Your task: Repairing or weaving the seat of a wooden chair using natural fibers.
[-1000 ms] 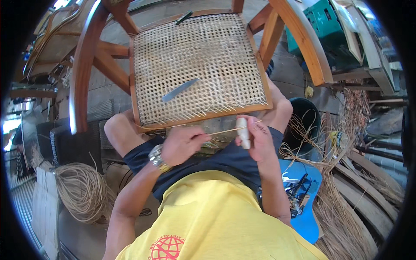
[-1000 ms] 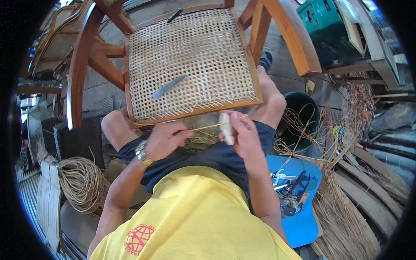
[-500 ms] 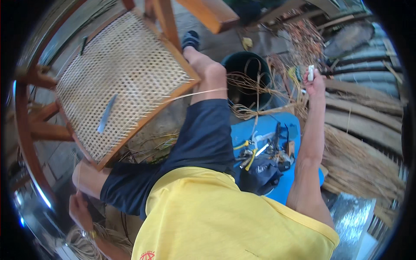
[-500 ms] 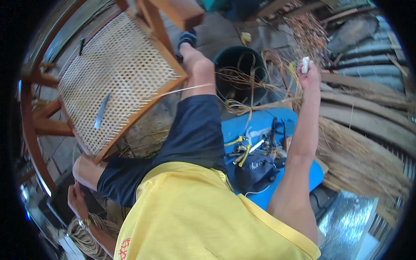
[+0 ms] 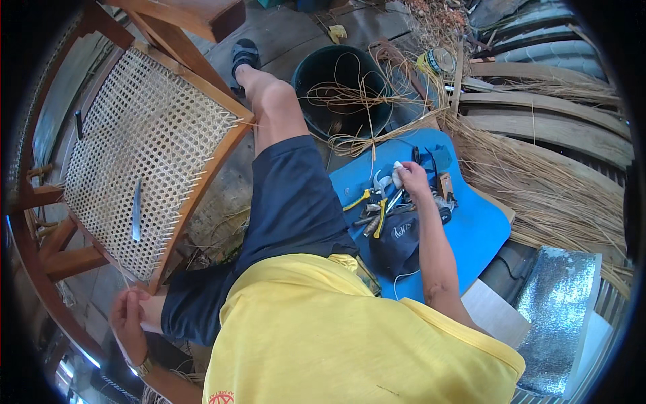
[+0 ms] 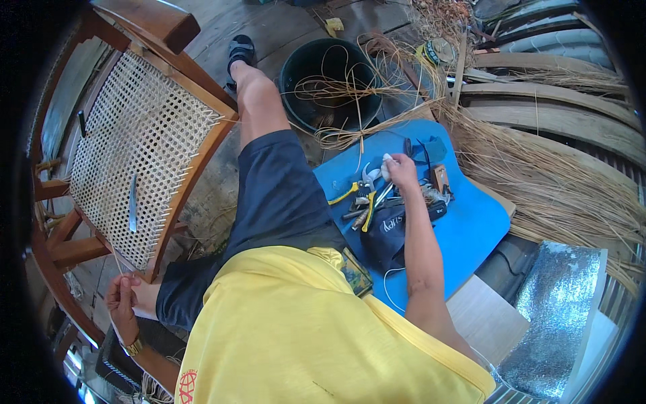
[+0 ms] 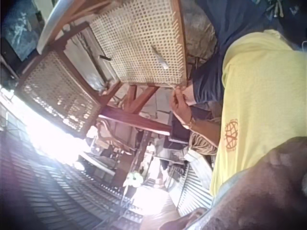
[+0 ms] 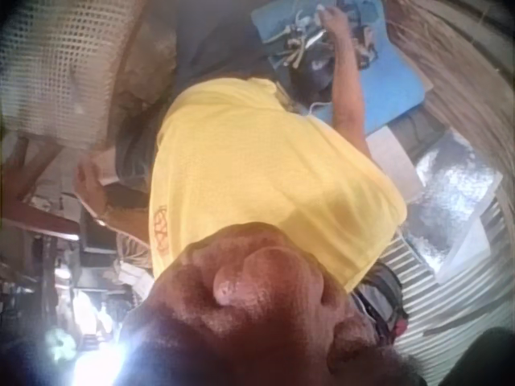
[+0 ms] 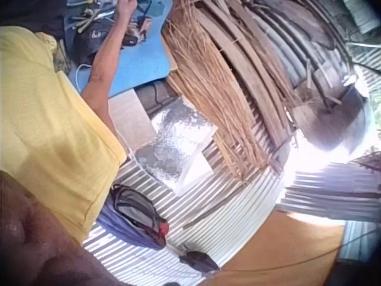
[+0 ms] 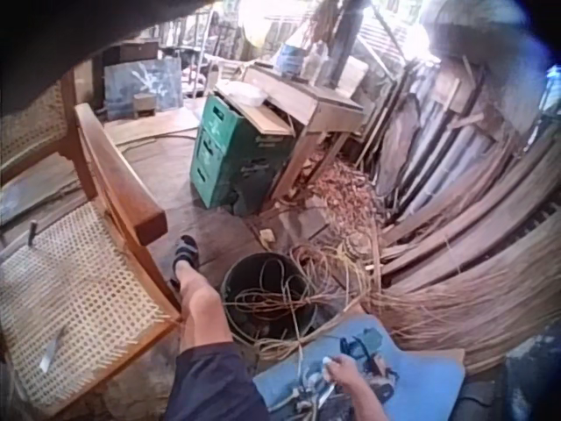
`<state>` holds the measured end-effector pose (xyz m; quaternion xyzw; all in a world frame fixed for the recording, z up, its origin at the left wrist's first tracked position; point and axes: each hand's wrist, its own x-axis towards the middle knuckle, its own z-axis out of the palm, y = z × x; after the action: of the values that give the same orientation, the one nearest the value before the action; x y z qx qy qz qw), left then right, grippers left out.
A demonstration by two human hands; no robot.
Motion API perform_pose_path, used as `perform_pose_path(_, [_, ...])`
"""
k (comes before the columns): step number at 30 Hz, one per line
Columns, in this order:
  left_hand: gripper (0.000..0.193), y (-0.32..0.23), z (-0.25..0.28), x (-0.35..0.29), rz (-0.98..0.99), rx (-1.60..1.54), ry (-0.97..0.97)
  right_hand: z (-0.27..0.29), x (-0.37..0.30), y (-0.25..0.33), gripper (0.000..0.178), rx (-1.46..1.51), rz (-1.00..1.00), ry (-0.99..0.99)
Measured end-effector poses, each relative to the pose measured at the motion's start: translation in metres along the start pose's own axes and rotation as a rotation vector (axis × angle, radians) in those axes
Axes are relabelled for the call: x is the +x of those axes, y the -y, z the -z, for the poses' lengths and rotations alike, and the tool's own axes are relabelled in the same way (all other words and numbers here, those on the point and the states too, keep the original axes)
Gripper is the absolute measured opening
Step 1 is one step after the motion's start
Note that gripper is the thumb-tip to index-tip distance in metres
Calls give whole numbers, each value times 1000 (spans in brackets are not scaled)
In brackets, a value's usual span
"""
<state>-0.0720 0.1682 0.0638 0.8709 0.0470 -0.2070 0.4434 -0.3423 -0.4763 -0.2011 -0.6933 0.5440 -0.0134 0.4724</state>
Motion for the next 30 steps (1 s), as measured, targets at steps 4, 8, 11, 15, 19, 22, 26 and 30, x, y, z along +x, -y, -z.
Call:
perform_pose_path(4, [19, 2, 12, 15, -78, 159, -84, -19, -2, -19, 36, 91, -81, -73])
perform_pose_path(8, [22, -12, 12, 6, -48, 77, -219, -22, -9, -34, 33, -715, 512, -357])
perform_pose_path(11, [23, 9, 29, 9, -28, 51, -240, -16, -8, -32, 33, -469, 361, -225])
perform_pose_path(15, [22, 1, 29, 6, 5, 33, -320, 4, -25, 6, 34, 16, -14, -143])
perform_pose_path(19, [21, 0, 40, 6, -74, 74, -329, 16, -21, 2, 36, -577, 314, -121])
perform_pose_path(22, [21, -4, 57, -24, -33, 248, -498, 16, -13, 51, 32, -518, 288, -348])
perform_pose_path(26, [27, -14, 49, -21, -54, 150, -542, 76, 29, 29, 59, -644, 14, -505])
perform_pose_path(30, [19, -17, 51, -15, -188, -170, -584, 134, 91, -55, 39, 351, -262, -201])
